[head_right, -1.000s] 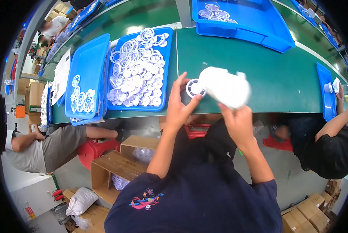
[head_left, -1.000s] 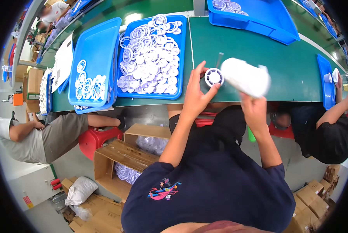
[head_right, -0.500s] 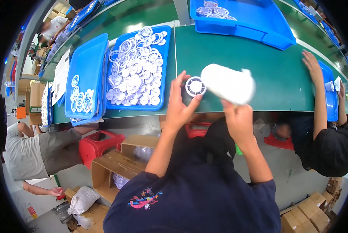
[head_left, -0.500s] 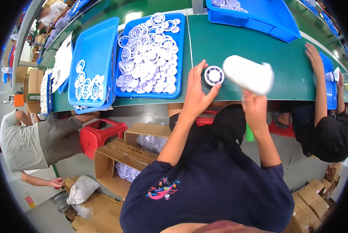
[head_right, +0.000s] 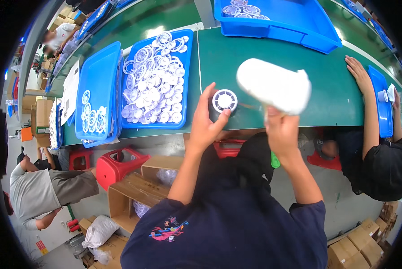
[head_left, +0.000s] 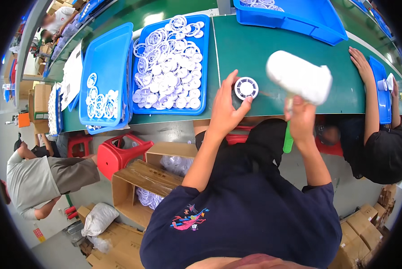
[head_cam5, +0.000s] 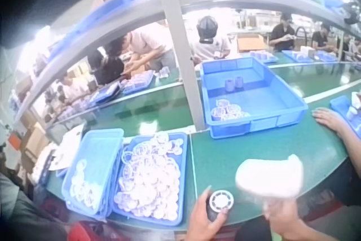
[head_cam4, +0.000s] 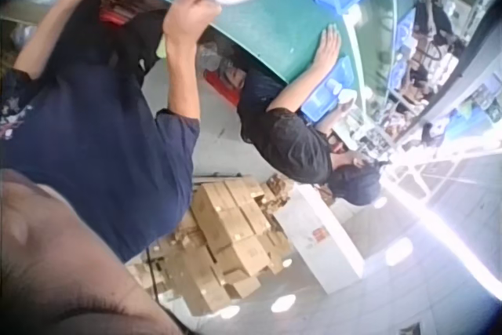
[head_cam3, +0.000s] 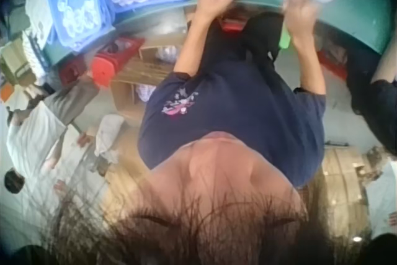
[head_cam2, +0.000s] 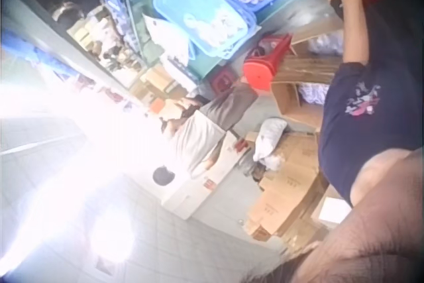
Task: Assembling small circular plastic components at a factory workbench using a mallet.
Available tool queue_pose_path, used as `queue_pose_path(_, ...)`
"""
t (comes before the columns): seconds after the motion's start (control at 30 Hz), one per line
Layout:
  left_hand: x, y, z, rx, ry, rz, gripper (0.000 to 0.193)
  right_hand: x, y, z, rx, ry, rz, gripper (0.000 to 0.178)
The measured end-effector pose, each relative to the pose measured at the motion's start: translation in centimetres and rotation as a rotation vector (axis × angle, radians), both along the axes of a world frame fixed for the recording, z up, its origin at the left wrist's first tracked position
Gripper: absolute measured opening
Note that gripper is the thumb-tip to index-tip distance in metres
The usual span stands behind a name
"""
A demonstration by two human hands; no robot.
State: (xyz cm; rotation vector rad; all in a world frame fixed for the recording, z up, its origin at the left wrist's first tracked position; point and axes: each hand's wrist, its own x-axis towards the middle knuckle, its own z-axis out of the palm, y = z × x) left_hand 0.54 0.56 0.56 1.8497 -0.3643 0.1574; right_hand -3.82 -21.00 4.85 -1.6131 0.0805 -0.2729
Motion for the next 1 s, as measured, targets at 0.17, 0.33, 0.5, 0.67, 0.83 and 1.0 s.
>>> queue_pose_path(0.17,-0.2,0.0,0.1,0.082,0.008,0.019,0.081,1.6,-0.1,2.3,-0.35,0.172,0.139,0.039)
queue_pose_path(0.33,-0.1,0.0,-0.7,-0.063,0.08,-0.058,0.084,1.7,0.1,-0.3,-0.415,0.147,0.099,0.042)
queue_pose_path(0.5,0.0,1.1,0.9,-0.103,0.163,-0.098,0.084,3.5,0.0,3.5,-0.166,0.248,0.132,0.051)
queue_pose_path(0.67,0.6,0.8,0.0,-0.138,0.166,-0.117,0.094,4.5,1.4,1.5,-0.339,0.237,0.217,0.054)
queue_pose_path(0.83,0.4,1.7,1.4,-0.19,0.25,-0.121,0.096,5.0,1.3,5.5,-0.065,0.224,0.302,0.053)
queue_pose_path(1.0,1.2,1.3,-0.6,-0.24,0.235,-0.167,0.091,6.6,1.1,3.2,-0.018,0.584,0.579,0.052)
